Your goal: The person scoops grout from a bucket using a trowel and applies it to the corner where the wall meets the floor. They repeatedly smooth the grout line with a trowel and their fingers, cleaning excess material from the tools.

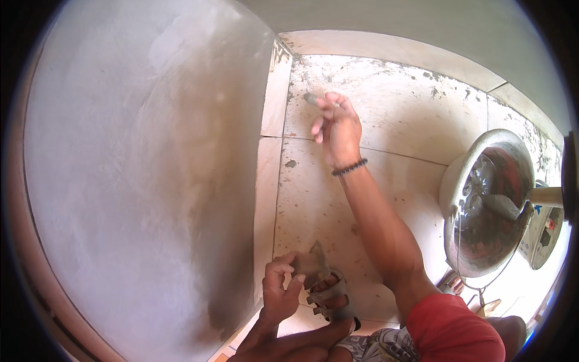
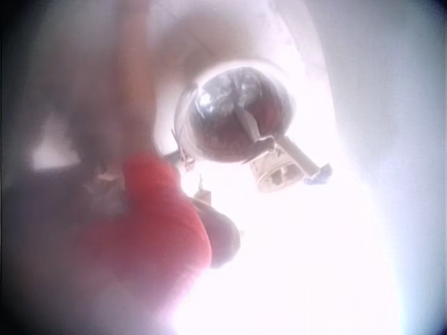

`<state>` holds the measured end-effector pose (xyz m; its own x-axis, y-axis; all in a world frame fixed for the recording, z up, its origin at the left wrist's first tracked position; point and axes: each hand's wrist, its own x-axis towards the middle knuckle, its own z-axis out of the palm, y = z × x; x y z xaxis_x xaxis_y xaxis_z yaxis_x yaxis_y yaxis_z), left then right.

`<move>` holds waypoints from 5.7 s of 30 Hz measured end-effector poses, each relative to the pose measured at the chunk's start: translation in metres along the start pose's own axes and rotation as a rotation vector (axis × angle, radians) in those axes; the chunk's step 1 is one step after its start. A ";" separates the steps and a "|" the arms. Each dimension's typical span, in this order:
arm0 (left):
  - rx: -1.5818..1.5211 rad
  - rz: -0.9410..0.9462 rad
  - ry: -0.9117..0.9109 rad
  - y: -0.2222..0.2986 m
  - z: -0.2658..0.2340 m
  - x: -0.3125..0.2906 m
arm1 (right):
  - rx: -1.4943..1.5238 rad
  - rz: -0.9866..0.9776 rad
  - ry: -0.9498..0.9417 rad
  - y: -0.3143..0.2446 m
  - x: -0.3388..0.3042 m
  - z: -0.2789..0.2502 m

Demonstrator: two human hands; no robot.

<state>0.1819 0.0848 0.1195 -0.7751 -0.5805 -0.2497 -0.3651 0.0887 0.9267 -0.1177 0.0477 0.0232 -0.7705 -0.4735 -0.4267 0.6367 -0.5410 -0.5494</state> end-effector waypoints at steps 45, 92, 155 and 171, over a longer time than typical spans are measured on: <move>-1.270 -0.166 -0.082 0.053 -0.009 -0.002 | -1.260 -0.346 -1.028 -0.114 -0.245 -0.057; -1.158 -0.470 0.016 0.008 0.008 0.008 | 0.053 0.152 -0.170 -0.044 -0.053 0.011; -0.993 -0.628 0.161 0.003 -0.014 0.009 | -0.391 -0.020 -0.229 0.006 0.110 0.060; -0.974 -0.644 0.169 0.005 -0.013 0.015 | -0.857 -0.411 -0.356 0.001 0.095 0.049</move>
<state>0.1745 0.0662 0.1240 -0.4868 -0.3984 -0.7774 -0.0597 -0.8727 0.4846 -0.1890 -0.0321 0.0172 -0.7826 -0.6182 0.0731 -0.0188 -0.0938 -0.9954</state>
